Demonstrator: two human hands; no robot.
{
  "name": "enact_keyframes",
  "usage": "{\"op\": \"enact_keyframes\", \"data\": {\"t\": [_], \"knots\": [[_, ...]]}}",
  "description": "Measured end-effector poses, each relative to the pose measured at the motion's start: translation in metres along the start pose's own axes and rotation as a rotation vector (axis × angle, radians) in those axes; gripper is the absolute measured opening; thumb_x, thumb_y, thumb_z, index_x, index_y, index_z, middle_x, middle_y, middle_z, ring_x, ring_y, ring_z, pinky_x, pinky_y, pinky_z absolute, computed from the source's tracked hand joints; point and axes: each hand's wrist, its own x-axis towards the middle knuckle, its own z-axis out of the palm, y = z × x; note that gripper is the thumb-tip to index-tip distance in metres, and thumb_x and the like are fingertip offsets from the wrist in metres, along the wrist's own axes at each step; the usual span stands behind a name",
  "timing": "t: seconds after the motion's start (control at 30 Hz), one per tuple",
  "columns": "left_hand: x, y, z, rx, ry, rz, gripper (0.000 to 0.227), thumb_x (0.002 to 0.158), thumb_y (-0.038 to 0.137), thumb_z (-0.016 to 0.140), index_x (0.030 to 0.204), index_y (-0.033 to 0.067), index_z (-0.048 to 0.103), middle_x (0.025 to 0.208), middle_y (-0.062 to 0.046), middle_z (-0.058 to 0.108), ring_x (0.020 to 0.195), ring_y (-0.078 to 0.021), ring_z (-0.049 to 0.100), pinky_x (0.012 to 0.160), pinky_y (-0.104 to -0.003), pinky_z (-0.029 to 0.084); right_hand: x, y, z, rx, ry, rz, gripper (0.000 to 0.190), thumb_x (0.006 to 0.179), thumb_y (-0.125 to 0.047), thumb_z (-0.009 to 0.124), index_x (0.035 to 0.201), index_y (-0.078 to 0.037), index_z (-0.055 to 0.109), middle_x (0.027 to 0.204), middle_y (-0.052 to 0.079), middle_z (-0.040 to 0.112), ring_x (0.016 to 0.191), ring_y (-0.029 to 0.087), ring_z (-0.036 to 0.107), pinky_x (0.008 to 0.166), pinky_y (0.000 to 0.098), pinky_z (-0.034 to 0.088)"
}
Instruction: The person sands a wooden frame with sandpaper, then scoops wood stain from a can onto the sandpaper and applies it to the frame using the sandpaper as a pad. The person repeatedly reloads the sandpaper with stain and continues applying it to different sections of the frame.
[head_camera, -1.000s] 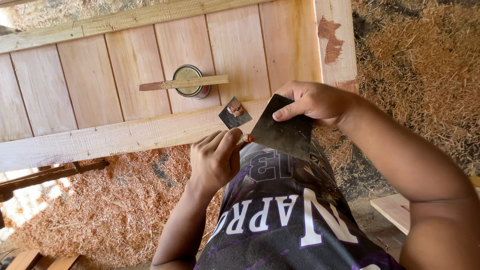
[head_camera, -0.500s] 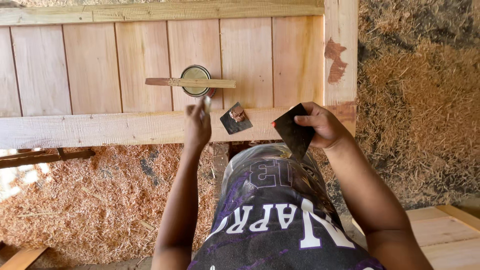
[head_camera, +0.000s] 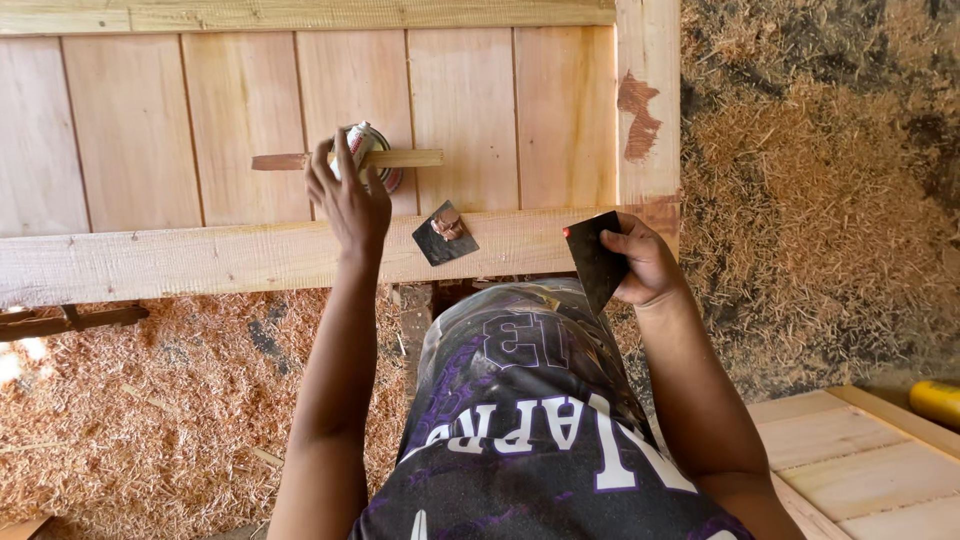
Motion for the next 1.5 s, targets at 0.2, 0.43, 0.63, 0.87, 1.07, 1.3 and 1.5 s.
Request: {"op": "enact_keyframes", "data": {"t": [0.2, 0.43, 0.63, 0.87, 1.07, 1.3, 1.5], "knots": [[-0.103, 0.032, -0.017, -0.232, -0.484, -0.029, 0.036, 0.099, 0.016, 0.066, 0.133, 0.0107, 0.053, 0.128, -0.015, 0.056, 0.123, -0.033, 0.053, 0.107, -0.048, 0.047, -0.011, 0.007, -0.013, 0.047, 0.091, -0.018, 0.035, 0.099, -0.009, 0.066, 0.128, 0.01, 0.061, 0.117, 0.019, 0.073, 0.097, 0.025, 0.075, 0.085, 0.0388, 0.063], [-0.108, 0.034, -0.005, -0.043, -0.714, -0.089, 0.078, 0.074, 0.036, 0.088, 0.132, 0.0025, 0.048, 0.127, -0.023, 0.049, 0.118, -0.041, 0.049, 0.097, -0.053, 0.044, -0.004, 0.026, -0.03, 0.056, 0.125, 0.054, 0.035, 0.099, -0.009, 0.063, 0.129, 0.009, 0.06, 0.118, 0.019, 0.073, 0.098, 0.024, 0.075, 0.087, 0.0377, 0.062], [-0.098, 0.026, 0.016, 0.029, -0.782, -0.101, 0.085, 0.064, 0.038, 0.095, 0.123, -0.0015, 0.047, 0.127, -0.024, 0.052, 0.121, -0.042, 0.049, 0.101, -0.053, 0.043, -0.002, 0.045, -0.043, 0.06, 0.152, 0.027, 0.032, 0.102, -0.009, 0.062, 0.129, 0.007, 0.06, 0.114, 0.017, 0.073, 0.097, 0.025, 0.074, 0.086, 0.0385, 0.062], [-0.107, 0.008, 0.028, -0.632, -0.896, -0.374, 0.048, 0.084, 0.009, 0.078, 0.124, -0.0014, 0.055, 0.101, -0.015, 0.071, 0.093, -0.0298, 0.069, 0.084, -0.043, 0.057, -0.013, 0.042, -0.04, 0.056, 0.137, -0.064, 0.042, 0.095, -0.004, 0.069, 0.134, 0.008, 0.06, 0.118, 0.015, 0.073, 0.099, 0.021, 0.074, 0.088, 0.0348, 0.061], [-0.106, 0.037, -0.01, -1.69, -0.83, -0.858, 0.033, 0.099, 0.0, 0.057, 0.132, -0.0016, 0.056, 0.112, -0.012, 0.067, 0.099, -0.0231, 0.065, 0.087, -0.037, 0.057, -0.013, 0.008, 0.004, -0.72, 0.293, -0.229, 0.019, 0.096, -0.005, 0.071, 0.113, 0.004, 0.069, 0.105, 0.013, 0.075, 0.089, 0.018, 0.073, 0.081, 0.0346, 0.061], [-0.079, 0.096, -0.067, -1.816, -0.813, -1.109, 0.051, 0.095, 0.007, 0.048, 0.146, 0.009, 0.045, 0.122, -0.012, 0.064, 0.105, -0.0202, 0.066, 0.089, -0.034, 0.059, -0.004, -0.016, 0.121, -1.999, 0.019, -0.262, 0.016, 0.097, -0.009, 0.065, 0.106, -0.001, 0.077, 0.087, 0.008, 0.068, 0.068, 0.018, 0.061, 0.058, 0.0328, 0.055], [-0.084, 0.124, -0.093, -1.617, -0.857, -0.907, 0.049, 0.098, 0.014, 0.053, 0.146, 0.0022, 0.05, 0.119, -0.01, 0.064, 0.103, -0.0183, 0.06, 0.086, -0.034, 0.054, 0.016, -0.007, 0.186, -2.55, -0.195, -0.311, 0.02, 0.098, -0.006, 0.057, 0.094, -0.001, 0.076, 0.084, 0.01, 0.062, 0.083, 0.022, 0.062, 0.071, 0.0382, 0.056]]}}
